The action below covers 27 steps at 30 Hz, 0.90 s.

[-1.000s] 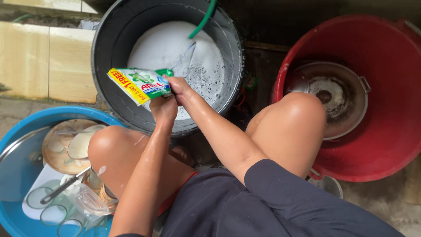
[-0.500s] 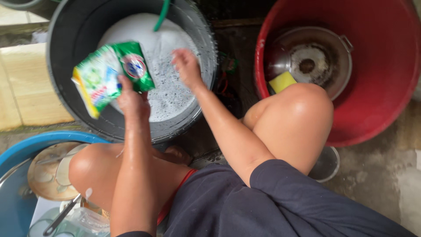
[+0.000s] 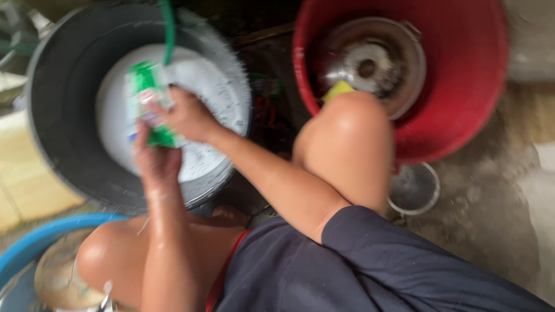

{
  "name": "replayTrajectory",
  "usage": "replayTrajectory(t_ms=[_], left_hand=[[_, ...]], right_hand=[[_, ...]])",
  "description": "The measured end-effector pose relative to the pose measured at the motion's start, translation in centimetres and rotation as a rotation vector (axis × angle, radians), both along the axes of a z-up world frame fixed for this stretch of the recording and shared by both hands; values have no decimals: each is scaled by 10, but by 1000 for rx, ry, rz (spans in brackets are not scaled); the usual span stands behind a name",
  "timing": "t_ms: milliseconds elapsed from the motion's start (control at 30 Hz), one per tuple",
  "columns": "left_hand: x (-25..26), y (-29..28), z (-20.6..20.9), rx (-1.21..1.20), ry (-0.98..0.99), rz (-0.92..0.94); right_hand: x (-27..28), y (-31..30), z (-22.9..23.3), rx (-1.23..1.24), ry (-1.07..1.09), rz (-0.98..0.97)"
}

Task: The person washes various dishes by hand in a bucket of soapy water. The person uses a sponge to scrub a wooden cup, a ceramic bowl, and a metal ladle, then rinses them and places them into other containers.

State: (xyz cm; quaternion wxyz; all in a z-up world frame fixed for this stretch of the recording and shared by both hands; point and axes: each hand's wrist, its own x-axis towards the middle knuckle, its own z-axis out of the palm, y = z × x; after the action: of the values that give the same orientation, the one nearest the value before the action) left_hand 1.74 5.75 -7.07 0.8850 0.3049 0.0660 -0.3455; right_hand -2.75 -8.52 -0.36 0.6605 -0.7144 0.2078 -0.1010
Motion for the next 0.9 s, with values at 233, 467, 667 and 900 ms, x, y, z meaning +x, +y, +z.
replayTrajectory(t_ms=[233, 467, 667, 900], left_hand=[[16, 18, 44, 7, -141, 2], [2, 28, 49, 43, -127, 23], [10, 25, 45, 676, -530, 182], [13, 36, 74, 689, -647, 224]], right_hand=[[-134, -92, 107, -599, -401, 62], [-273, -278, -28, -648, 926, -233], [-298, -276, -222, -680, 918, -51], [-298, -337, -134, -822, 678, -618]])
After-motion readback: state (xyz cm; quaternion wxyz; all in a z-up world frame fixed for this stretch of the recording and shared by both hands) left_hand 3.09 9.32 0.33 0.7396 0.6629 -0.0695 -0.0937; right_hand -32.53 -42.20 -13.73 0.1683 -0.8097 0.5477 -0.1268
